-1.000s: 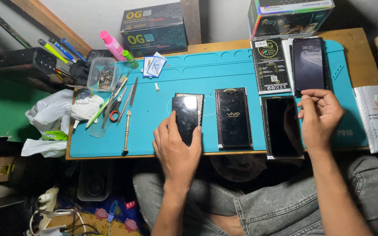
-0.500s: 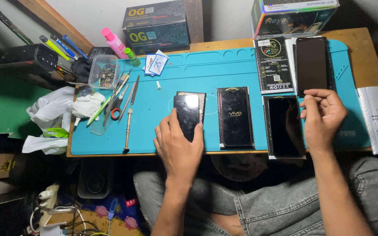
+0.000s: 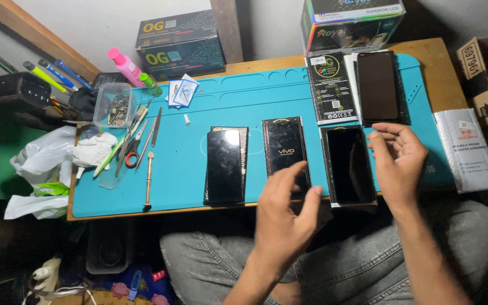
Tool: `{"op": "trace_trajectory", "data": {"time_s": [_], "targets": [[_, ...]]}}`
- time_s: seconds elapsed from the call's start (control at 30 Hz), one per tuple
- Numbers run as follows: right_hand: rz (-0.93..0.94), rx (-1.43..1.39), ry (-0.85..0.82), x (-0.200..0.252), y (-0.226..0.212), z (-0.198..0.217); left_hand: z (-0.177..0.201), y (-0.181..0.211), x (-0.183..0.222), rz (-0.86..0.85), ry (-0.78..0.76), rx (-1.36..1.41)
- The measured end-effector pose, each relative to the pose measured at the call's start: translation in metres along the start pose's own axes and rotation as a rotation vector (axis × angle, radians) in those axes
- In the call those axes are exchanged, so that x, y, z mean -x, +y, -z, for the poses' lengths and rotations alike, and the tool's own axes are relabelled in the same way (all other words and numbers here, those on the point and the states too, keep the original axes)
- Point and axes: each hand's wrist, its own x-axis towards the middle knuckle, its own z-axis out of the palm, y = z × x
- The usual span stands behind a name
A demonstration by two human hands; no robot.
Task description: Testing and replacing mobile phone screens and batteries at a repair station.
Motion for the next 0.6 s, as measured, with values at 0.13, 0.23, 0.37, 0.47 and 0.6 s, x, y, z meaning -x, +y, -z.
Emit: {"op": "trace_trajectory", "data": {"time_s": [0.13, 0.23, 0.37, 0.47, 0.6], "targets": [[-0.039, 0.229, -0.073, 0.028, -0.043, 0.011, -0.029, 0.017, 0.007, 0.205, -0.18, 0.205], [-0.047, 0.45, -0.115, 0.044, -0.058, 0.018, -0.045, 0.019, 0.01, 0.238, -0.31, 0.237], [-0.054, 0.482, -0.164, 0.051, -0.055, 0.019, -0.056, 0.015, 0.014, 0.196, -0.249, 0.194], [-0.062, 0.391, -0.171, 0.052, -0.052, 0.018, -0.057, 0.013, 0.015, 0.197, -0.242, 0.214], [-0.215, 0.147, -0.172, 0.046, -0.045, 0.022, -0.059, 0.013, 0.016, 0.201, -0.236, 0.226]]}}
